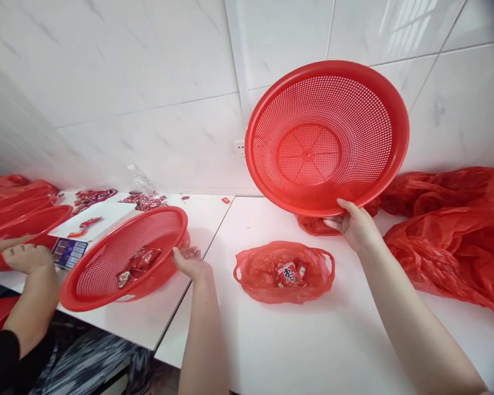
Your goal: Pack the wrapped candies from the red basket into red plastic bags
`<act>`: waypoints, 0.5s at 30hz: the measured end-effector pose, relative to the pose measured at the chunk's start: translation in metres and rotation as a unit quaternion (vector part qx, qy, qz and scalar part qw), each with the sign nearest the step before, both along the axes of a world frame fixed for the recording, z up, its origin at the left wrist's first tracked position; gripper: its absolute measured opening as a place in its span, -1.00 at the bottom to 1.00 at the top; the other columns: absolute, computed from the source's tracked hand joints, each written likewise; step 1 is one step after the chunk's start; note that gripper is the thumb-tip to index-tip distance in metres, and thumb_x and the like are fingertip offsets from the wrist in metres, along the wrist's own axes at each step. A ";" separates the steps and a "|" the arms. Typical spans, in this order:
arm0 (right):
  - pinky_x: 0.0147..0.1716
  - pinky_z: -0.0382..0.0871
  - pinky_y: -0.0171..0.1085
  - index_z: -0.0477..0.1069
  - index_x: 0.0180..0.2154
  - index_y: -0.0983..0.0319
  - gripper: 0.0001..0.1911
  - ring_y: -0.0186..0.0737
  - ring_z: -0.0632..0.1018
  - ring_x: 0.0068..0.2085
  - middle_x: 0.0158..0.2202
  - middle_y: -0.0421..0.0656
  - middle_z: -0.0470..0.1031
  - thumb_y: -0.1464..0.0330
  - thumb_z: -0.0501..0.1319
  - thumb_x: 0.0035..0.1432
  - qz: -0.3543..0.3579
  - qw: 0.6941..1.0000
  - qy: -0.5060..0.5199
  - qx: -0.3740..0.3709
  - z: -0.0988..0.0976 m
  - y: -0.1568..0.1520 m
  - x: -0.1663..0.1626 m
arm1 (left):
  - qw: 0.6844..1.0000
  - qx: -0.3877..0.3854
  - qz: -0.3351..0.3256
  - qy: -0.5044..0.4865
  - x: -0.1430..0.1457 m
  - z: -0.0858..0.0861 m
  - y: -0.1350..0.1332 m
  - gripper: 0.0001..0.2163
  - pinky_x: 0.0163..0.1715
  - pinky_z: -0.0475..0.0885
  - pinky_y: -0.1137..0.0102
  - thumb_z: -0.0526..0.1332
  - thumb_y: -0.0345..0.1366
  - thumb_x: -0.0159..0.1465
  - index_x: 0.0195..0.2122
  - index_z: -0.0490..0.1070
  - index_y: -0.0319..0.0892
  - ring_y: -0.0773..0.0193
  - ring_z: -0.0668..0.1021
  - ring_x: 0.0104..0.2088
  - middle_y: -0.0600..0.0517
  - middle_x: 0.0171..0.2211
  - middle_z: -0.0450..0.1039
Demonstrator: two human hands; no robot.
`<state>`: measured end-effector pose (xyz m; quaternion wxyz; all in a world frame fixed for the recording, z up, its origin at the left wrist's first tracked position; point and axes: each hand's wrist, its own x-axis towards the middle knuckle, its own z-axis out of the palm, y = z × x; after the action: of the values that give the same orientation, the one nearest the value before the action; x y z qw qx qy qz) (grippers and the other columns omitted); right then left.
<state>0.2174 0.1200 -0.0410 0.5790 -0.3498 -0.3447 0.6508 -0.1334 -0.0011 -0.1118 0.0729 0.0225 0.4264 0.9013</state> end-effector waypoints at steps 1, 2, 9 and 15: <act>-0.58 0.56 -0.41 0.40 -0.29 0.23 -0.88 -0.35 0.56 -0.53 -0.41 -0.21 0.56 0.41 0.20 0.06 -0.002 1.000 0.004 -0.001 0.001 0.001 0.002 | 1.000 0.007 -0.008 0.007 0.005 0.001 0.002 -0.72 -0.50 0.18 0.49 0.15 -0.05 0.15 -0.23 0.18 -0.10 0.44 0.35 -0.51 0.05 -0.25 0.36; -0.58 0.56 -0.40 0.40 -0.28 0.23 -0.88 -0.35 0.56 -0.54 -0.41 -0.21 0.57 0.41 0.20 0.06 -0.002 1.000 0.007 -0.001 0.001 0.001 0.003 | 1.000 0.014 -0.017 0.014 0.012 0.003 0.004 -0.71 -0.50 0.17 0.48 0.16 -0.04 0.15 -0.24 0.19 -0.10 0.44 0.35 -0.52 0.06 -0.27 0.36; -0.59 0.56 -0.37 0.39 -0.21 0.22 -0.82 -0.32 0.57 -0.53 -0.36 -0.19 0.58 0.39 0.20 0.09 0.009 1.000 -0.005 0.006 0.004 0.001 0.008 | 0.991 0.077 -0.111 0.009 0.057 0.013 0.007 -0.71 -0.46 0.17 0.47 0.25 -0.06 0.12 -0.29 0.27 -0.15 0.46 0.34 -0.52 0.03 -0.27 0.46; -0.63 0.55 -0.37 0.41 -0.21 0.23 -0.81 -0.31 0.56 -0.56 -0.38 -0.19 0.59 0.41 0.20 0.07 0.023 1.000 -0.003 0.001 0.005 -0.001 0.009 | 0.980 0.057 -0.187 0.022 0.079 0.008 0.011 -0.75 -0.44 0.18 0.50 0.34 -0.18 0.10 -0.34 0.29 -0.14 0.47 0.36 -0.50 0.12 -0.37 0.45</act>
<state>0.2268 0.1190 -0.0357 0.5637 -0.3429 -0.3550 0.6623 -0.0548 0.0098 -0.1043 0.2296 0.1262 0.3642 0.8937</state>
